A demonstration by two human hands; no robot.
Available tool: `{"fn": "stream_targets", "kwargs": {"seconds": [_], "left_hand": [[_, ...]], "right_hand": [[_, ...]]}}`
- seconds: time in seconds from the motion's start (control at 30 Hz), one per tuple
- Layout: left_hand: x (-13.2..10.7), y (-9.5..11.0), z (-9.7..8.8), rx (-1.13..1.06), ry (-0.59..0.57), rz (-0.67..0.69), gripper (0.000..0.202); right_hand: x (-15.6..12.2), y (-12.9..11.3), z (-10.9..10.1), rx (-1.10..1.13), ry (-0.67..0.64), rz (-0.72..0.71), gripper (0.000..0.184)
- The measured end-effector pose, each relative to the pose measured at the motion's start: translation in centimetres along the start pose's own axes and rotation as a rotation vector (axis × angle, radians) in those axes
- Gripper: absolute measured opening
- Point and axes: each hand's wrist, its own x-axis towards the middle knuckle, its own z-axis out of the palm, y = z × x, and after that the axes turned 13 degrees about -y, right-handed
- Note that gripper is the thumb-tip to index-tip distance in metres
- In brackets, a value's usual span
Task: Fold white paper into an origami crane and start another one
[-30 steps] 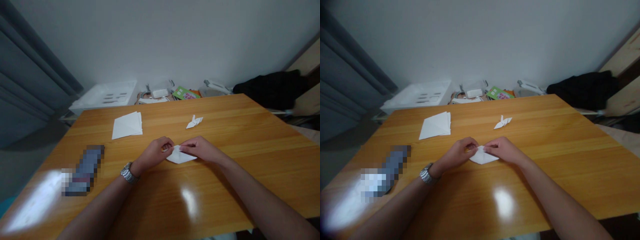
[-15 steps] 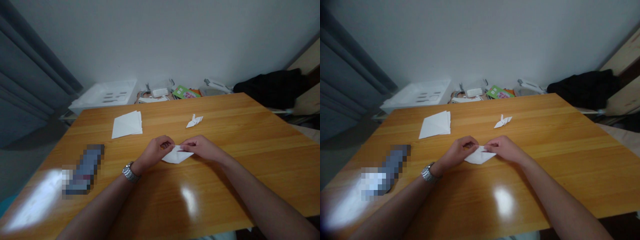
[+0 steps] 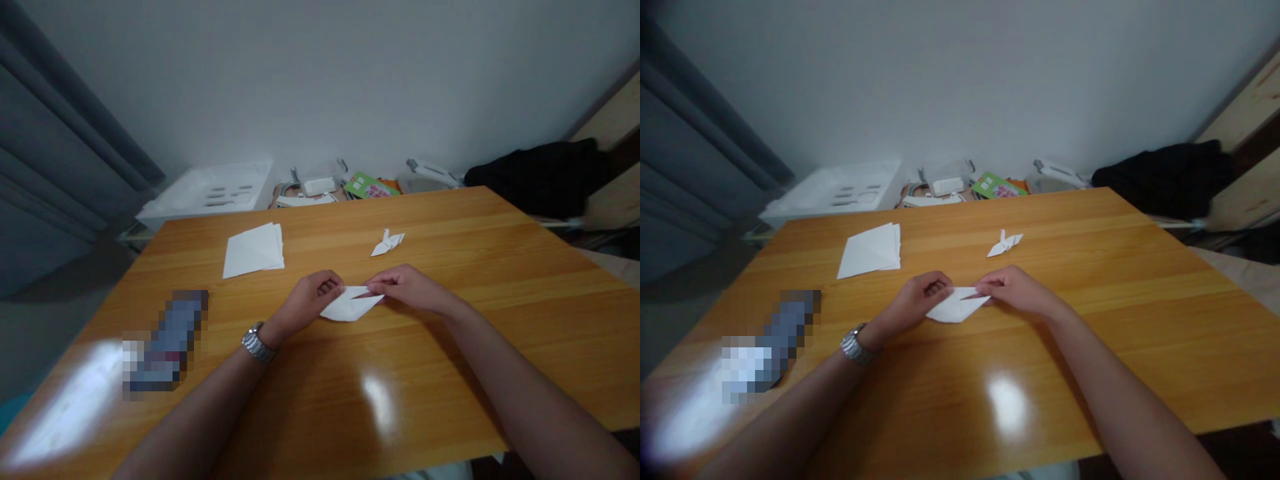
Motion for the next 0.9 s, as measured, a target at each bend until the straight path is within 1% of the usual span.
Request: {"fn": "stream_targets", "kwargs": {"seconds": [0.2,0.3,0.4,0.47,0.5,0.57,0.63,0.67,0.7,0.77,0.83,0.9], "left_hand": [[0.1,-0.1,0.1,-0.03,-0.025,-0.036,0.023],[0.1,-0.1,0.2,-0.036,-0.041,-0.022,0.019],[0.1,-0.5,0.3,-0.061,0.02,-0.005,0.017],[0.2,-0.9,0.4,-0.112,0.071,-0.007,0.018],[0.3,-1.1,0.4,-0.166,0.085,-0.015,0.019],[0.4,-1.4,0.6,-0.284,0.106,-0.034,0.022],[0.5,-1.6,0.8,-0.391,0.133,-0.046,0.024],[0.6,-1.5,0.9,-0.436,0.151,-0.049,0.026],[0.7,-1.5,1.0,-0.479,0.168,-0.051,0.027],[0.8,-1.3,1.3,-0.557,0.195,-0.049,0.03],[0.9,-1.1,1.6,-0.611,0.204,-0.037,0.032],[0.9,-0.9,1.9,-0.629,0.198,-0.018,0.032]], "right_hand": [[0.3,0.6,0.0,0.056,0.024,-0.007,0.04],[0.5,0.5,0.3,0.15,0.095,-0.022,0.042],[0.8,0.4,0.7,0.338,0.224,-0.039,0.048],[1.0,0.4,1.0,0.43,0.279,-0.051,0.051],[1.1,0.3,1.2,0.441,0.287,-0.058,0.051],[1.2,0.2,1.6,0.409,0.272,-0.073,0.049],[1.3,0.0,2.2,0.354,0.182,-0.084,0.046],[1.4,-0.1,2.5,0.336,0.157,-0.092,0.044],[1.5,-0.2,2.8,0.325,0.172,-0.108,0.043],[1.7,-0.2,3.4,0.294,0.21,-0.122,0.049],[1.9,-0.1,4.0,0.284,0.216,-0.104,0.054],[2.0,-0.1,4.3,0.269,0.23,-0.104,0.055]]}}
